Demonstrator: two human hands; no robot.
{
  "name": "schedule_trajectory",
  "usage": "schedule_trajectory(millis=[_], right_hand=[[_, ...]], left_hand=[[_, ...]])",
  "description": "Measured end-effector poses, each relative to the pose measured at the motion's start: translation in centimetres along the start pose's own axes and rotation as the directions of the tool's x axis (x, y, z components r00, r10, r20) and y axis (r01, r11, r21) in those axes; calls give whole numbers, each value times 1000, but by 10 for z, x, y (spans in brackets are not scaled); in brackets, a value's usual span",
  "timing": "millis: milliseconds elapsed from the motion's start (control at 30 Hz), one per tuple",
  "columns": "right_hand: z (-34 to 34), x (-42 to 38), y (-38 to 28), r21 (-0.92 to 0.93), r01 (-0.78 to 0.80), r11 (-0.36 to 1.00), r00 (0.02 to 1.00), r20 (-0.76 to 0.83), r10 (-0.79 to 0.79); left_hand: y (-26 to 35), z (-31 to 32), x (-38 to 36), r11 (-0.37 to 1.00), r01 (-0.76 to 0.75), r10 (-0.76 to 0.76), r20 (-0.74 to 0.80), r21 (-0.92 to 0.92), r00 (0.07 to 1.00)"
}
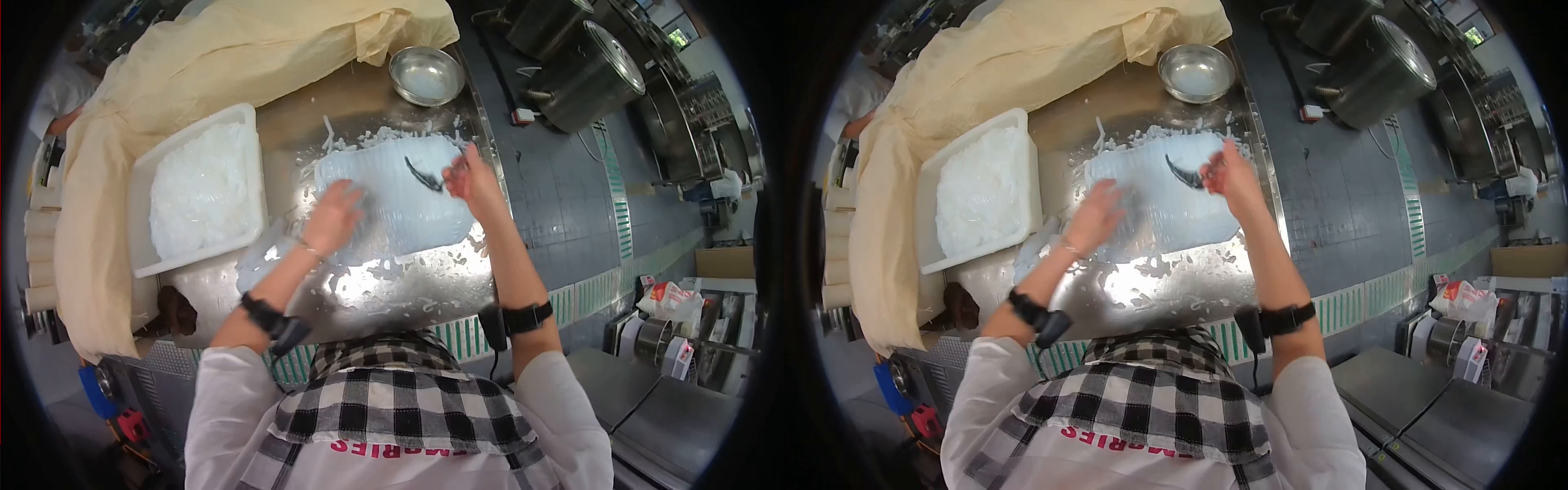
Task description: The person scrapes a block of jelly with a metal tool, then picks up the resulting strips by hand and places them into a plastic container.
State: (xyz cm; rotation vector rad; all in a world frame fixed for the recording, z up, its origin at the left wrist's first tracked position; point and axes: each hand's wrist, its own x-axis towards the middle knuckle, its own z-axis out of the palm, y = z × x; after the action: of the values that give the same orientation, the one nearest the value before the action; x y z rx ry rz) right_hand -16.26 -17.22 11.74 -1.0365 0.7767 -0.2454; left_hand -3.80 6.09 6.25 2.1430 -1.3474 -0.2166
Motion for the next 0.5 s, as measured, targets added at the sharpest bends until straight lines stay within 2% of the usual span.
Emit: schedule_trajectory(millis=[67, 133, 167, 233, 267, 333, 500], right_hand=[[22, 28, -4, -363, 134, 922, 991, 23, -135], [33, 59, 2, -587, 259, 767, 961, 81, -263], [35, 71, 4, -593, 252, 765, 963, 80, -256], [35, 91, 7, -694, 308, 651, 944, 137, -300], [35, 98, 9, -696, 304, 651, 945, 134, -298], [35, 104, 12, -675, 236, 699, 971, 138, -194], [22, 93, 21, -697, 271, 663, 962, 168, -216]], left_hand=[[9, 50, 6, 982, -92, 88, 32, 165, 996], [15, 69, 9, 986, -64, 56, 55, 157, 997], [16, 75, 8, 986, -41, 29, 81, 161, 996], [16, 79, 8, 985, -35, 20, 88, 171, 996], [16, 80, 8, 981, -36, 18, 94, 191, 995], [17, 81, 9, 976, -28, 4, 108, 217, 994], [16, 87, 11, 963, -1, -30, 110, 269, 994]])
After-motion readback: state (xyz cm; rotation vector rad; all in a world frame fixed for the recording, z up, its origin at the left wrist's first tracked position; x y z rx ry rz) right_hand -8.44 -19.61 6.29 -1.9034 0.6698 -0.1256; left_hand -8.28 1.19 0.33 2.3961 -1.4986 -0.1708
